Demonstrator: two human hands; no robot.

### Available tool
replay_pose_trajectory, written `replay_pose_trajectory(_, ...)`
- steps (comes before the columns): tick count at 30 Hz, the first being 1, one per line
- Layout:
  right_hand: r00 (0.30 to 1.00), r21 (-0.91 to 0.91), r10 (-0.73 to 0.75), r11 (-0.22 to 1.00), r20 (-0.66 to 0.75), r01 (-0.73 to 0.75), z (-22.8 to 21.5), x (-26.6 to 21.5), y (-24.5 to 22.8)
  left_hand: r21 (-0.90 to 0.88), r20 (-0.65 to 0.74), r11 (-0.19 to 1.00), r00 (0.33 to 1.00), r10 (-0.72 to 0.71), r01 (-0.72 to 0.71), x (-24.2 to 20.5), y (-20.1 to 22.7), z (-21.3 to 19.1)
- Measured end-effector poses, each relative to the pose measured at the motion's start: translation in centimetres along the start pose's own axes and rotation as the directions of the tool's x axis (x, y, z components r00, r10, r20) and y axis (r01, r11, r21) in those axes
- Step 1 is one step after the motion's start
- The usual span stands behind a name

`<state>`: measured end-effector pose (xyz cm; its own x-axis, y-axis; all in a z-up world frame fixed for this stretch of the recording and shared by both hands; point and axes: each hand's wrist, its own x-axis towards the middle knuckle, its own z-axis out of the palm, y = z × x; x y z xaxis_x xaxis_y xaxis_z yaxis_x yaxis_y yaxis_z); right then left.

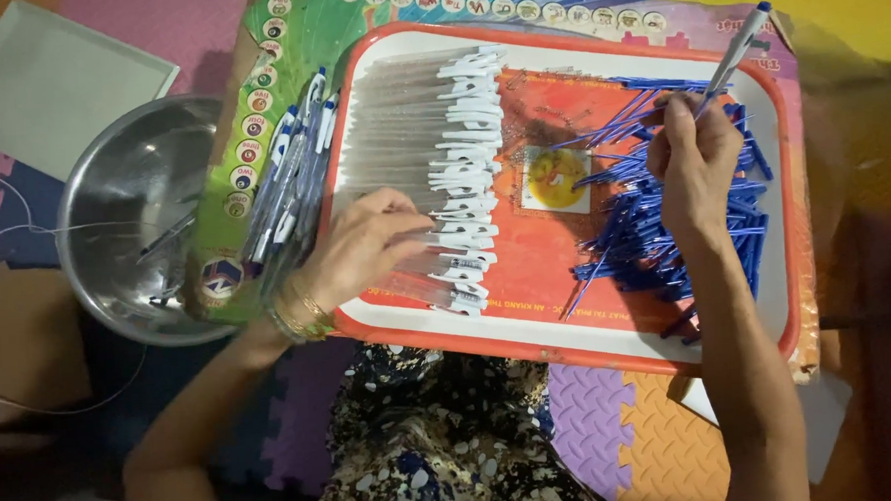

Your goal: Assembling ballpoint pens by inserting ink refills into barrels and attaching caps.

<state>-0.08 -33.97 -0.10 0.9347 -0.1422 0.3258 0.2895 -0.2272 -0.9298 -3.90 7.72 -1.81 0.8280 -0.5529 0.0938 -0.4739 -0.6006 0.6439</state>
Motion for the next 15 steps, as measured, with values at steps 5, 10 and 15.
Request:
replay_pose_trajectory(5, 0.997, 0.085, 0.064, 0.995, -0.042, -0.061, 0.1, -0.4, 2.2, 0.193, -0.226, 0.963, 0.947, 0.228, -0.186, -0.1, -0.5, 3.0)
replay_pose_trajectory(10, 0.990, 0.182, 0.137, 0.975, -0.030, -0.130, 1.0, -1.1, 1.8, 0.253, -0.357, 0.909, 0.841, 0.406, -0.331, 4.2, 3.0, 3.7)
replay_pose_trajectory(15, 0.969, 0.258, 0.240, 0.941, -0.058, -0.217, 2.5, -1.9, 0.8, -0.030, -0.166, 0.950, 0.939, 0.301, -0.310, 11.6, 4.9, 6.0)
